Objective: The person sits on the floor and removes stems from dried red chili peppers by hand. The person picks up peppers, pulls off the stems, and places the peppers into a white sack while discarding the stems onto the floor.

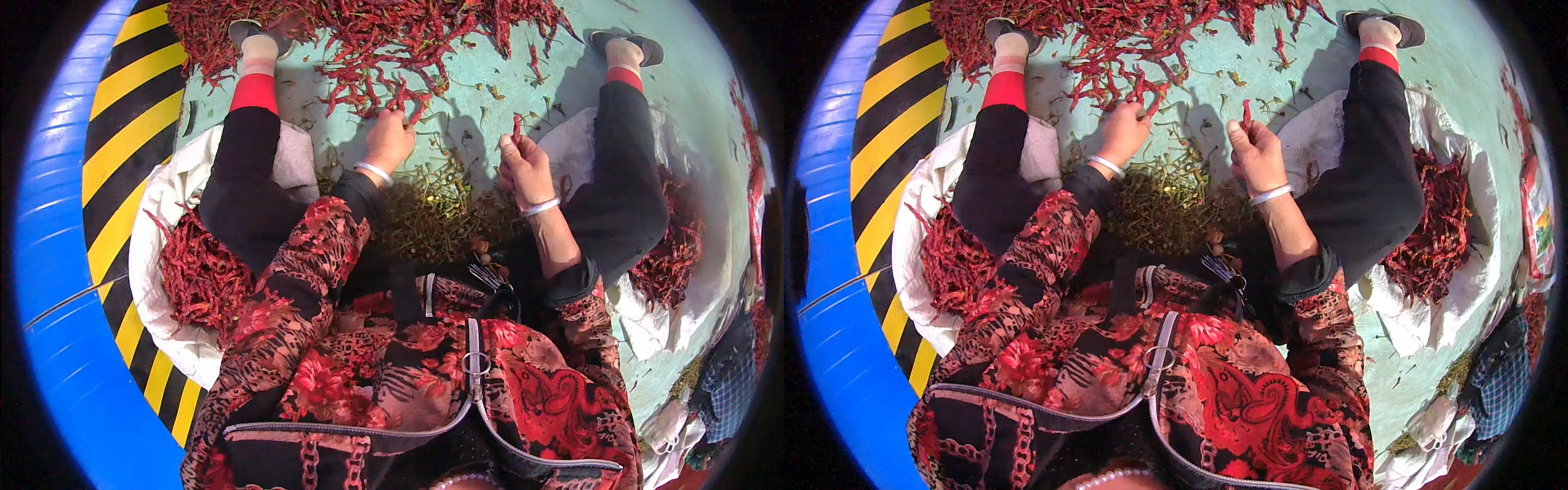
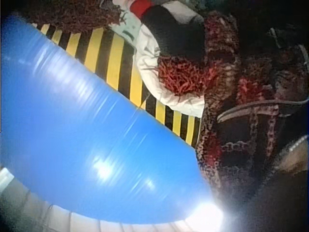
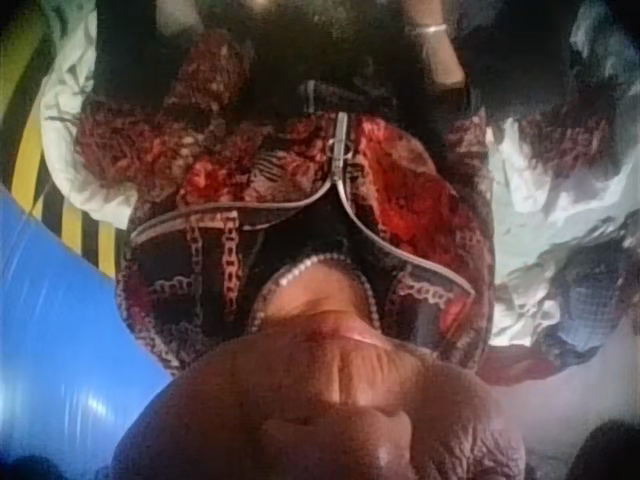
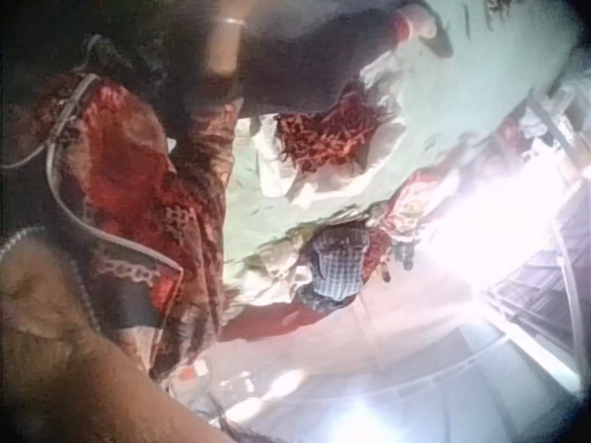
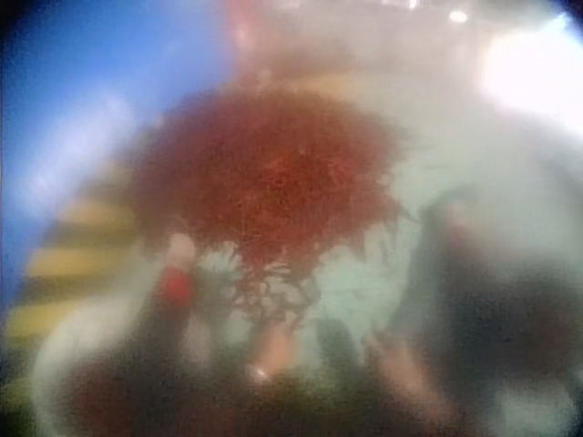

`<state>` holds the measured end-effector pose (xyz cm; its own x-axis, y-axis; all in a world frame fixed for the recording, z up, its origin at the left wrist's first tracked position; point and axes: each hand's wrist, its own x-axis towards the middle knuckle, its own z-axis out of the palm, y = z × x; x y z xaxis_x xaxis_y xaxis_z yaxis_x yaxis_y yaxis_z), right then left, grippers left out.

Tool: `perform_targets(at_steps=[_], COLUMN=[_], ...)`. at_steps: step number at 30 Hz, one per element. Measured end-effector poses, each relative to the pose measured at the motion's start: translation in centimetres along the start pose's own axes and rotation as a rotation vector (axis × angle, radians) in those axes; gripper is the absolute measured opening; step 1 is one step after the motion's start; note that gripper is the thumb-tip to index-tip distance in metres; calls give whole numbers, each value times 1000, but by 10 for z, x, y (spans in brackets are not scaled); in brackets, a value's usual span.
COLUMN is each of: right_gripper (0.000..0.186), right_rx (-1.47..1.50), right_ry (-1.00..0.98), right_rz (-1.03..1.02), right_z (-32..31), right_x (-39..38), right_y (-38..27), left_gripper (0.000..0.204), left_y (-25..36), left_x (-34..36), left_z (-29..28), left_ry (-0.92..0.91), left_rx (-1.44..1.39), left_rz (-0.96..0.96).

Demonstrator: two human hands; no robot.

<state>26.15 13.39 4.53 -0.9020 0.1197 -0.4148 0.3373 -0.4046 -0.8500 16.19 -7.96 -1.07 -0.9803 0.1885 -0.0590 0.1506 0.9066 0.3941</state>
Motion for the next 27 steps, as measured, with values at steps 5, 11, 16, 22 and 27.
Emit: perform_targets(at_steps=[5,11,16,22,27], right_gripper=[24,25,21,18,19], right_rx=[0,-111,72,156,180], right_ry=[-52,-169,-22,35,-24], right_rz=[55,135,113,93,78], right_z=[8,37,25,26,6], right_x=[-2,11,19,8,15], right_y=[18,36,35,19,25], left_gripper=[12,9,12,28,27], left_y=[21,48,43,27,14], left_x=[-19,-73,-84,-31,-26], left_z=[-18,-18,-8,-16,6], left_ry=[-74,-339,-275,-54,-4], left_rx=[-878,-1064,-1043,-520,29], left_rz=[-102,-106,39,-148,83])
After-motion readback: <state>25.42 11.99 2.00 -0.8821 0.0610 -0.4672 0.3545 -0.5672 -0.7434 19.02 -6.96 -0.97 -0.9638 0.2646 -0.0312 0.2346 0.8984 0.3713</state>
